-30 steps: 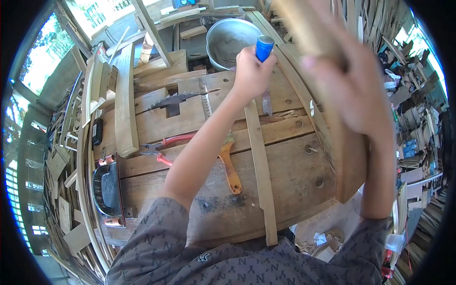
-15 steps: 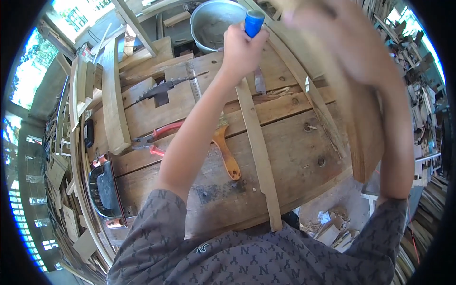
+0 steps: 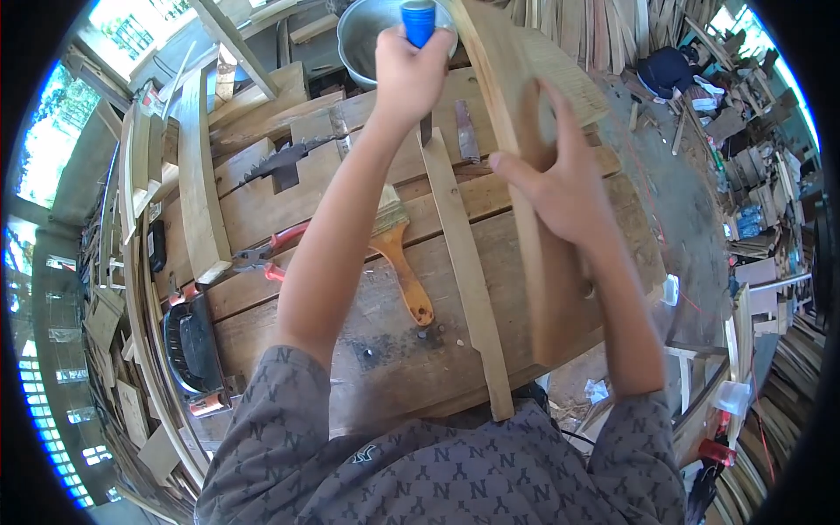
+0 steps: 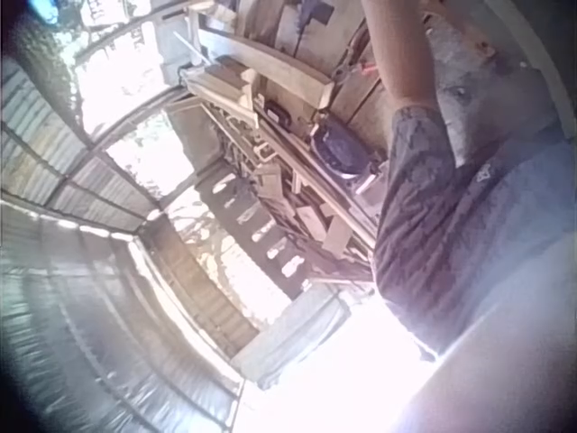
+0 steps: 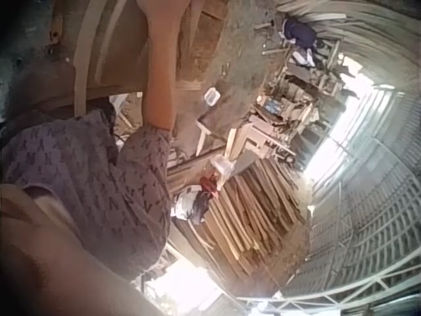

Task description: Chiseling a piece of wood at a workbench.

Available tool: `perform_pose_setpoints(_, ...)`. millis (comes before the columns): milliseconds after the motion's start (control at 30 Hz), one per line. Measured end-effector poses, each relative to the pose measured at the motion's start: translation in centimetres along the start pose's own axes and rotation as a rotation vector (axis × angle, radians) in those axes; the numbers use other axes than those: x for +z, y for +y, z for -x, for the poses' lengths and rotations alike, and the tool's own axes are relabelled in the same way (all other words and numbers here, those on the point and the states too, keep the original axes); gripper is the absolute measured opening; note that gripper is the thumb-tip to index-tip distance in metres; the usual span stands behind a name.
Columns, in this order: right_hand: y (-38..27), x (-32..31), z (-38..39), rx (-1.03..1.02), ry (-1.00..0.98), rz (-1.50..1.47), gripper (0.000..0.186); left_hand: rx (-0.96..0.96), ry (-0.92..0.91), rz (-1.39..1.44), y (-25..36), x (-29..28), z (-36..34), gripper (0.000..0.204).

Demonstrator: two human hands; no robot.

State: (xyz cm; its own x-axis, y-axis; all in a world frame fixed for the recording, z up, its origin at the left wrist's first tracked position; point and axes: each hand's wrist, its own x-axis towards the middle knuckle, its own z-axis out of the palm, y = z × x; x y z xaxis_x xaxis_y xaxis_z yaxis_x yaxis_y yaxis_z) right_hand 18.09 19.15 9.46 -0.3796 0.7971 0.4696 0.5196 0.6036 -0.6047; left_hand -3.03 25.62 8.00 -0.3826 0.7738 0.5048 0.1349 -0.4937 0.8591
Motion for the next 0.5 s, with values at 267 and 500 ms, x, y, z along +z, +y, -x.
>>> perform_pose_setpoints(267,2.6,4.9,1.4,0.309,-0.071,-0.001,0.105,-0.063,-0.02,0.136,0.0,-1.3,-0.7,0.034)
perform_pose_setpoints(500,3.2,6.3,2.6,0.4,-0.3,0.087,0.118,-0.025,-0.022,0.078,-0.6,-1.1,-0.4,0.034)
